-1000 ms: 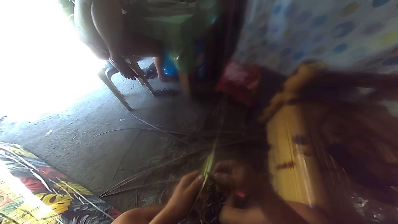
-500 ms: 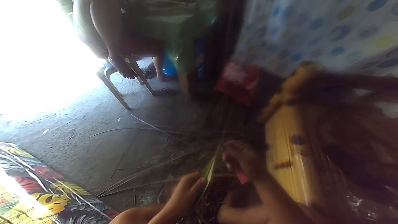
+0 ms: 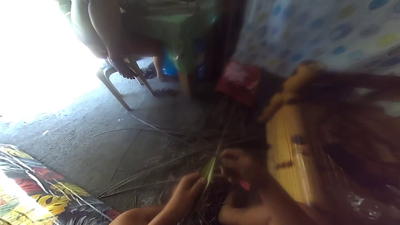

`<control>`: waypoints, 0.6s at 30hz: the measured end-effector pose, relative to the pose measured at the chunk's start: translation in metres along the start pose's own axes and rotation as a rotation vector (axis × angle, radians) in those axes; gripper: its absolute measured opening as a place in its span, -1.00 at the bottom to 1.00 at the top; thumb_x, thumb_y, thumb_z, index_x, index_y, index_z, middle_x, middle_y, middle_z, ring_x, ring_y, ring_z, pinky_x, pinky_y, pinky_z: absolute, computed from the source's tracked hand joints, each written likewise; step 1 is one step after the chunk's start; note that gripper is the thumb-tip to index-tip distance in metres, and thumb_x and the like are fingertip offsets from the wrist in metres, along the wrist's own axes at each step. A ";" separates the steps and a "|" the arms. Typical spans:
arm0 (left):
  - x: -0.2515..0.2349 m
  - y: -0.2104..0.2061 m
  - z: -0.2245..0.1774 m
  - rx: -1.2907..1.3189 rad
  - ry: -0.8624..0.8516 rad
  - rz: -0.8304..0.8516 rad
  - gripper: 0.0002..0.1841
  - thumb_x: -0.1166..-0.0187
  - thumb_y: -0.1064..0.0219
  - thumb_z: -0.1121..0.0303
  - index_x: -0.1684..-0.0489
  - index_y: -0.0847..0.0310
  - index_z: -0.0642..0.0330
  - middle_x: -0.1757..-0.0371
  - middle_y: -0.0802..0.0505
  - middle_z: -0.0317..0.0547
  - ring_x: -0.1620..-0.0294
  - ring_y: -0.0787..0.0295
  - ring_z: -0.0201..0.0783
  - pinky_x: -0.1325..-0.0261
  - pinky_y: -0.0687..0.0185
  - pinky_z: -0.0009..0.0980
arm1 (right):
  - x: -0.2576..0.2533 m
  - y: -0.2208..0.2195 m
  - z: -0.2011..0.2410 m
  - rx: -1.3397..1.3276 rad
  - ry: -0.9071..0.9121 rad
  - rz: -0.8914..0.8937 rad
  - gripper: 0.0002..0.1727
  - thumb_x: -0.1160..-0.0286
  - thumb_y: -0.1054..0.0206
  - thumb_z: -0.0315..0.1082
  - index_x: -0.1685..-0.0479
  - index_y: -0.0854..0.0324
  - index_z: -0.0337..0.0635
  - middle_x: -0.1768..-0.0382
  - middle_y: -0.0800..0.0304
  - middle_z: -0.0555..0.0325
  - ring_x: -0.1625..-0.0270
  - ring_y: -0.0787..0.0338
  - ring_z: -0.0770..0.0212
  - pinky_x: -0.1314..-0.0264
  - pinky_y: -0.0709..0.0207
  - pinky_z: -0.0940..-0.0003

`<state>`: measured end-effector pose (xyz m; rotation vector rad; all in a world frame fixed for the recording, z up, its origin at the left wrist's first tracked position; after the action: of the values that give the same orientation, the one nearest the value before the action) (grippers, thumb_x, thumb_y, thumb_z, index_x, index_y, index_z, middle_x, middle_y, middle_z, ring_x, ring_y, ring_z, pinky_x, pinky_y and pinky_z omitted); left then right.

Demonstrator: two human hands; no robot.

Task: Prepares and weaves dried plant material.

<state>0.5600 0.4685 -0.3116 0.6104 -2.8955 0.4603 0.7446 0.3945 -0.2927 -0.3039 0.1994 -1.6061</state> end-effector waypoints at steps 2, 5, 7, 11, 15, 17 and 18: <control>0.000 0.002 -0.002 0.011 0.002 -0.014 -0.72 -0.82 -0.15 0.22 0.19 -0.67 0.19 0.57 -0.65 -0.24 0.67 -0.53 -0.43 0.61 -0.52 -0.51 | 0.004 -0.016 -0.004 0.015 -0.037 0.129 -0.79 -0.76 -0.21 -0.25 0.01 -0.70 -0.15 0.45 -0.81 0.17 0.57 -0.71 0.39 0.55 -0.61 0.50; 0.000 0.002 -0.001 0.021 -0.008 -0.022 -0.73 -0.81 -0.17 0.23 0.16 -0.70 0.19 0.57 -0.65 -0.24 0.66 -0.52 -0.44 0.60 -0.50 -0.51 | 0.006 -0.038 -0.019 0.001 -0.116 0.242 -0.79 -0.74 -0.24 -0.26 0.02 -0.69 -0.21 0.47 -0.77 0.15 0.56 -0.69 0.36 0.55 -0.59 0.48; 0.000 0.002 0.000 0.025 -0.005 -0.025 -0.73 -0.82 -0.16 0.23 0.16 -0.69 0.19 0.58 -0.65 -0.24 0.67 -0.52 -0.43 0.60 -0.51 -0.51 | 0.005 -0.037 -0.023 -0.009 -0.124 0.213 -0.79 -0.74 -0.24 -0.26 0.01 -0.67 -0.23 0.47 -0.77 0.13 0.56 -0.70 0.34 0.55 -0.62 0.46; 0.000 -0.001 -0.001 0.021 -0.005 0.015 -0.72 -0.81 -0.17 0.21 0.20 -0.68 0.18 0.58 -0.63 -0.26 0.66 -0.52 -0.44 0.59 -0.51 -0.51 | -0.002 -0.019 -0.013 -0.002 -0.026 0.104 -0.80 -0.76 -0.22 -0.28 0.00 -0.66 -0.21 0.44 -0.78 0.13 0.56 -0.71 0.35 0.55 -0.62 0.48; 0.000 -0.002 0.000 0.028 -0.003 0.030 -0.74 -0.81 -0.18 0.22 0.20 -0.68 0.18 0.55 -0.64 -0.24 0.66 -0.52 -0.43 0.59 -0.51 -0.51 | -0.006 -0.004 -0.007 0.030 0.005 -0.006 -0.80 -0.75 -0.23 -0.30 0.02 -0.67 -0.25 0.43 -0.81 0.09 0.58 -0.70 0.35 0.56 -0.60 0.49; -0.001 -0.001 0.000 0.006 -0.014 0.023 -0.74 -0.80 -0.20 0.22 0.21 -0.67 0.18 0.56 -0.65 -0.23 0.66 -0.53 -0.42 0.59 -0.52 -0.50 | -0.006 -0.002 -0.006 0.036 0.003 -0.011 -0.80 -0.75 -0.25 -0.31 0.02 -0.68 -0.27 0.42 -0.81 0.08 0.57 -0.71 0.34 0.55 -0.62 0.48; -0.001 -0.001 0.000 -0.010 -0.020 0.023 -0.74 -0.81 -0.19 0.22 0.22 -0.67 0.19 0.56 -0.64 -0.23 0.66 -0.52 -0.41 0.58 -0.52 -0.49 | -0.006 -0.001 -0.006 0.045 0.004 -0.013 -0.80 -0.75 -0.25 -0.31 0.01 -0.68 -0.27 0.42 -0.82 0.07 0.57 -0.71 0.34 0.55 -0.61 0.48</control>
<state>0.5615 0.4685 -0.3113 0.5845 -2.9245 0.4457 0.7419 0.4004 -0.2987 -0.2674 0.1641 -1.6217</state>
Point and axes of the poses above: each hand's wrist, its own x-axis away from the middle knuckle, its own y-axis out of the back of the hand, z = x × y, the point moved 6 cm from there along -x, towards the middle knuckle
